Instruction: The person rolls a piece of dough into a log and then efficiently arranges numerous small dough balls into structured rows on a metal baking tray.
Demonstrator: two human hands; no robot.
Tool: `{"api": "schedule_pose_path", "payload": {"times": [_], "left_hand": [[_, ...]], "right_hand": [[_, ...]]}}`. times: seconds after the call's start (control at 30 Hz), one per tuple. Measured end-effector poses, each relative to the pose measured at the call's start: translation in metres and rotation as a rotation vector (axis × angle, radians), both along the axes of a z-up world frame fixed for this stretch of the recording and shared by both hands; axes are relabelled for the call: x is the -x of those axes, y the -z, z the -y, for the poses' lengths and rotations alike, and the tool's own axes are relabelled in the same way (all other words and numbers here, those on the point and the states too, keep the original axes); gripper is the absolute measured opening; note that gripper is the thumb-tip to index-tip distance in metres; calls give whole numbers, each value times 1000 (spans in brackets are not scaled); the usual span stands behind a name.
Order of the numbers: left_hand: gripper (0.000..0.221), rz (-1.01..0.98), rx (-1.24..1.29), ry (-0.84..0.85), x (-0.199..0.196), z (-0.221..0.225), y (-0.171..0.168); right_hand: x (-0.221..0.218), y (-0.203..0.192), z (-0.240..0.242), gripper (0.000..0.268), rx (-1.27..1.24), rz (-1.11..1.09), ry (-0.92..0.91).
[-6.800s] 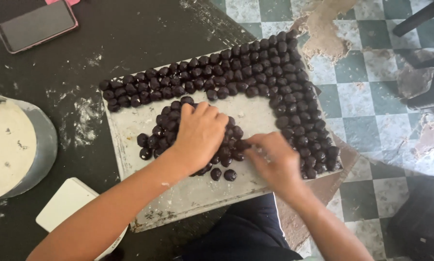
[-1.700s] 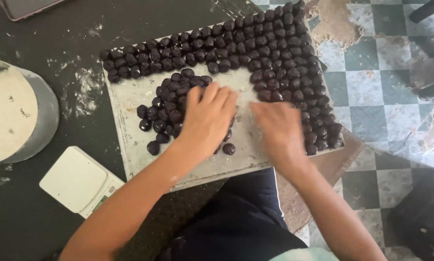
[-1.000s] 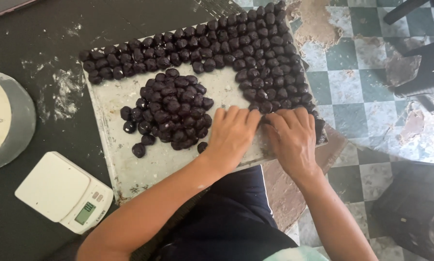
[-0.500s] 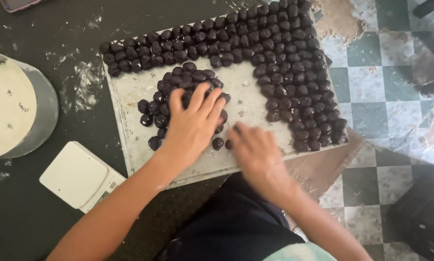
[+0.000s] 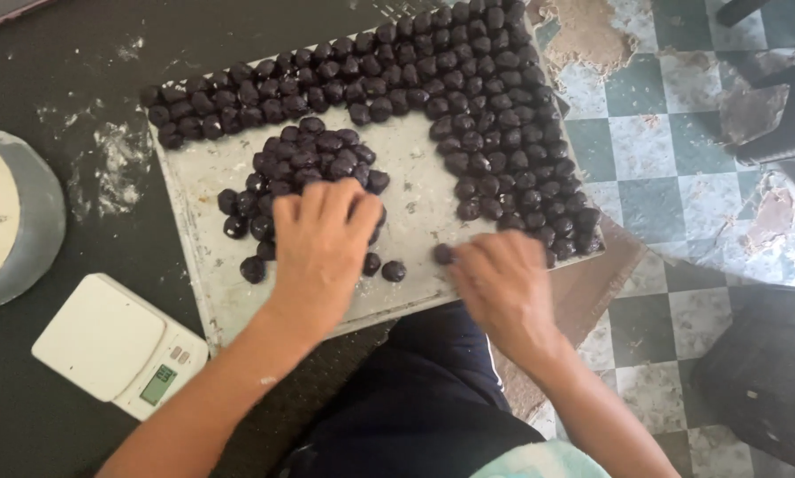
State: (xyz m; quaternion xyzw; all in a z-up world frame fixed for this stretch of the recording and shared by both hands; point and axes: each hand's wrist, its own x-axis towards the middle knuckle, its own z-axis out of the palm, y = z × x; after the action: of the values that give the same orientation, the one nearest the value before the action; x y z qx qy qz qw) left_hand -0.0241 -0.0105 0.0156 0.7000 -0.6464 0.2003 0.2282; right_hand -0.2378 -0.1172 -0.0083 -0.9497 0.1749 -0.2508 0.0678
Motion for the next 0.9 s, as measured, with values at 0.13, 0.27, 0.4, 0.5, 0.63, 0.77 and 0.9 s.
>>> {"api": "schedule_pose_path", "payload": {"times": [0.13,0.27,0.4,0.5,0.63,0.77,0.9], "left_hand": [[13,-202,5,101,47,17,14],[15,-349,63,263,84,46,20],[9,-250,96,223,100,59,50],[10,-257,104,214,93,52,40],[21,-34,21,128,41,33,9],[21,157,-104,59,-5,15,21],[14,175,-65,137,0,2,32]], "right_hand": [[19,-18,14,11,67,-119,208],[19,-16,24,14,114,-155,279],[21,-13,26,19,163,-162,255],[16,-23,18,26,228,-218,284],[-4,-17,-1,21,165,-150,149],[-43,-15,-42,35,68,-86,-80],[-41,5,-60,24,17,11,-56]]}}
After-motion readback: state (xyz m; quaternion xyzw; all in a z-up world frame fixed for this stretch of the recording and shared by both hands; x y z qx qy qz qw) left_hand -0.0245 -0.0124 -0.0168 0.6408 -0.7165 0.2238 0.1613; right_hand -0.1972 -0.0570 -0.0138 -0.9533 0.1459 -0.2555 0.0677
